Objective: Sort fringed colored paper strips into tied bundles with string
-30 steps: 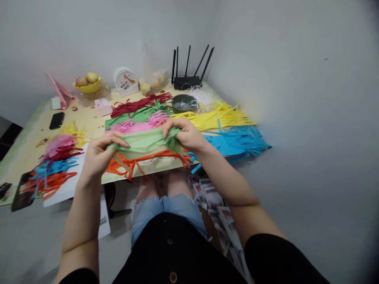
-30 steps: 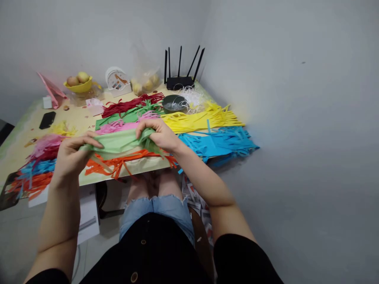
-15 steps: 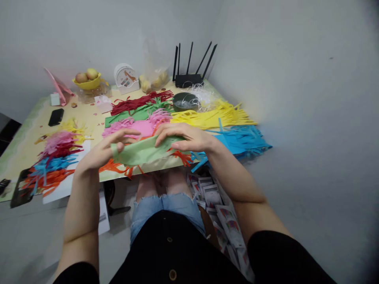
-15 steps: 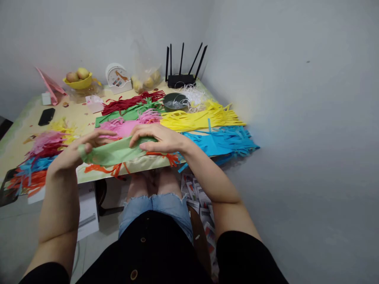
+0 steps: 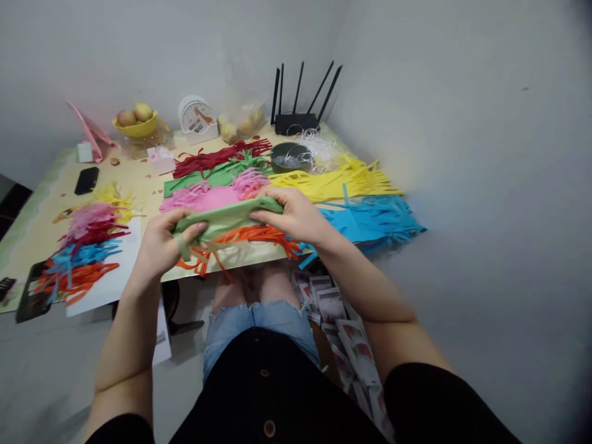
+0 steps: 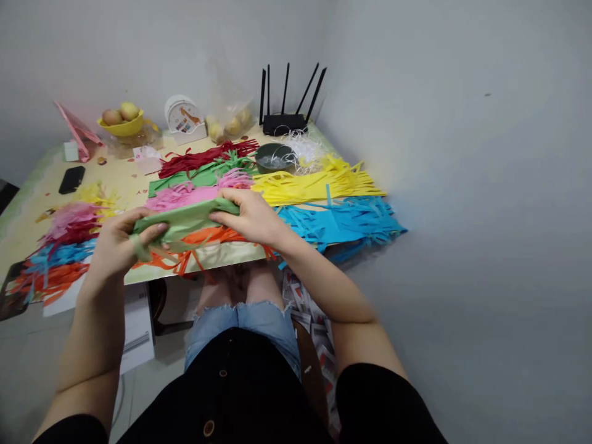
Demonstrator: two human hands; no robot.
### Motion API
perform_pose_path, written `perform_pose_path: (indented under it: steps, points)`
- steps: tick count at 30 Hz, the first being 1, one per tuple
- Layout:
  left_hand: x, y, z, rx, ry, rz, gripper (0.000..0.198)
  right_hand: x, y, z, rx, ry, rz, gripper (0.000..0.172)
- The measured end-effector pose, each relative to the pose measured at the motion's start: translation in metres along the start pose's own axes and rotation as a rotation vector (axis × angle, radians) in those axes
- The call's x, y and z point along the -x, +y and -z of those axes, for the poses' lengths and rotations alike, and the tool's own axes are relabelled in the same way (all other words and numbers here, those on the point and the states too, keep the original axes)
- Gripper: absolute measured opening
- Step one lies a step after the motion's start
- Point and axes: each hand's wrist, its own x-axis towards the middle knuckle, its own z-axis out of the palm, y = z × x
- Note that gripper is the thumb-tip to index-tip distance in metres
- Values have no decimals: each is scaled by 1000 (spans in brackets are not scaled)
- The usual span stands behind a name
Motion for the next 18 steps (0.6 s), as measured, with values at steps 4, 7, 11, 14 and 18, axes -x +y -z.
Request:
perform_pose_path:
  steps: [4, 7, 11, 14, 18]
  points:
    - [6, -6, -2, 200, 174, 32, 29, 6, 0, -12, -344, 41, -82, 22]
    - [10, -7, -3, 307, 199, 26, 21, 9, -1, -21, -519, 101, -123, 27]
    - [13, -6, -1, 343, 107, -103, 10, 11, -1, -29, -655, 127, -124, 12]
    - [13, -4, 1, 293, 103, -140, 12, 10, 1, -28, -660, 123, -106, 5]
    - [15, -1, 2, 212, 99, -216, 24, 10, 6, -24, -574, 56, -27, 18]
